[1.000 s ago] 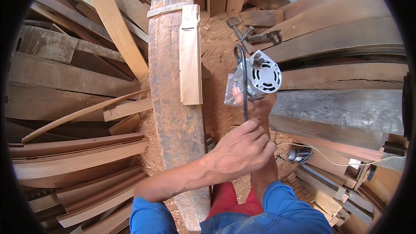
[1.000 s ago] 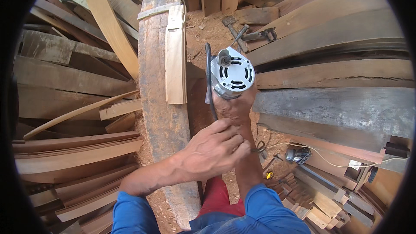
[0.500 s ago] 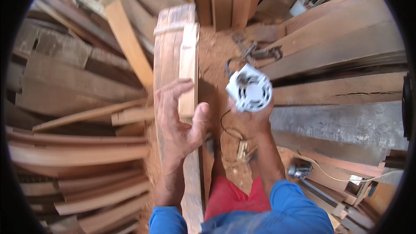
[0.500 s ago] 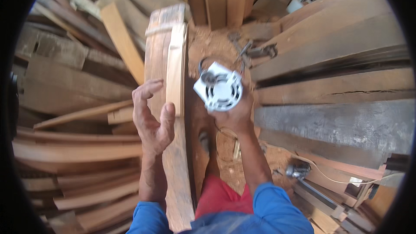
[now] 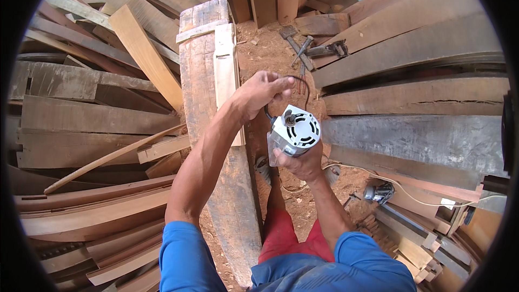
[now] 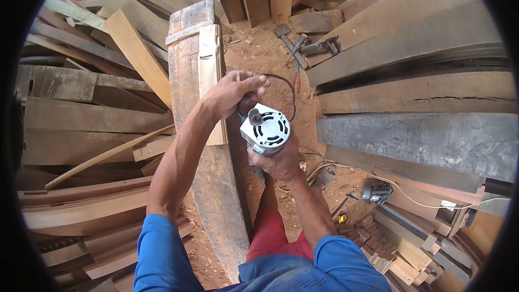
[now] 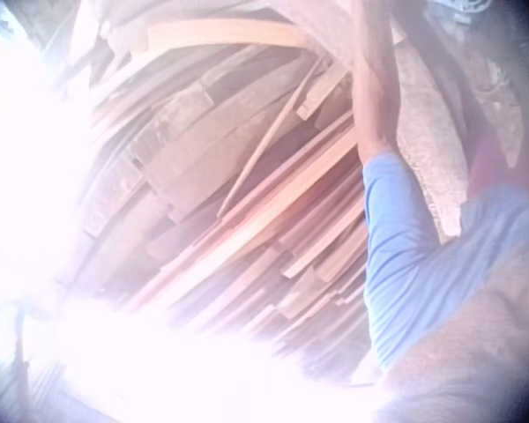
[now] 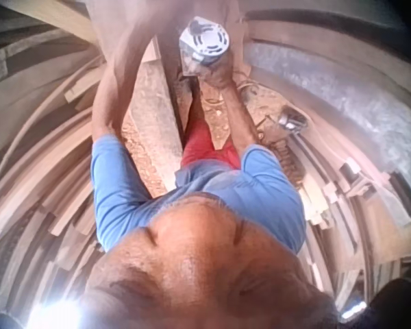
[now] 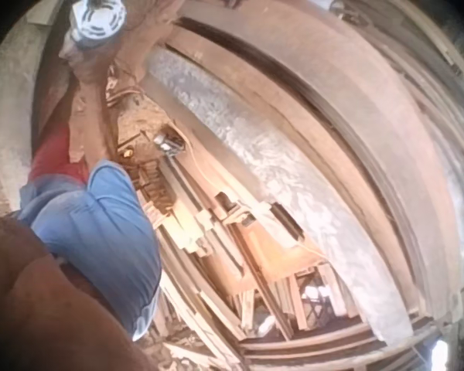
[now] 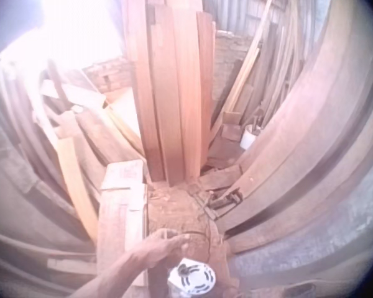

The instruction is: The person plugs a router into a power strip, places a piece of wood on a workbench, and uses the router to cut a groove along the edge of the wood before picking up the wood and clearing sawdust.

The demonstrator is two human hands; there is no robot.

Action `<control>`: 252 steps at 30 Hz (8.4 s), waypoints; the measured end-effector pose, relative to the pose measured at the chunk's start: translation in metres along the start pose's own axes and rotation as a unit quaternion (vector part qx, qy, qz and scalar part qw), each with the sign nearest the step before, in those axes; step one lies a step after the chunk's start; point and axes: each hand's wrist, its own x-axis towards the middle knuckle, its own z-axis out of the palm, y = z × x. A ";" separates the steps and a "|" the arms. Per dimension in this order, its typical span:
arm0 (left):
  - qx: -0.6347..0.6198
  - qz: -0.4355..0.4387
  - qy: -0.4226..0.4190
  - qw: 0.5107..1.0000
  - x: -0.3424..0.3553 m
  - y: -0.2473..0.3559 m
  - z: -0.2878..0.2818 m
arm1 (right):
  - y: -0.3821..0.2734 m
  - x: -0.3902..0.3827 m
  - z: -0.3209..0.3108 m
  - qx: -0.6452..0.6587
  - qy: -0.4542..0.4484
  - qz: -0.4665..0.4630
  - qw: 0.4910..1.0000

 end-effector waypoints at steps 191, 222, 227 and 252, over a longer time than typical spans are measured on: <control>-0.519 0.079 -0.030 0.851 -0.153 -0.083 0.391 | -0.139 -0.191 -0.135 0.274 0.263 -0.085 0.921; -0.158 0.216 -0.324 0.907 -0.261 -0.056 0.357 | -0.064 -0.415 -0.066 0.209 0.243 -0.115 0.940; -0.128 0.236 -0.336 0.903 -0.292 -0.054 0.350 | -0.086 -0.431 -0.023 0.269 0.252 -0.185 0.911; -0.104 0.229 -0.352 0.902 -0.347 -0.061 0.316 | -0.066 -0.461 0.033 0.312 0.217 -0.189 0.905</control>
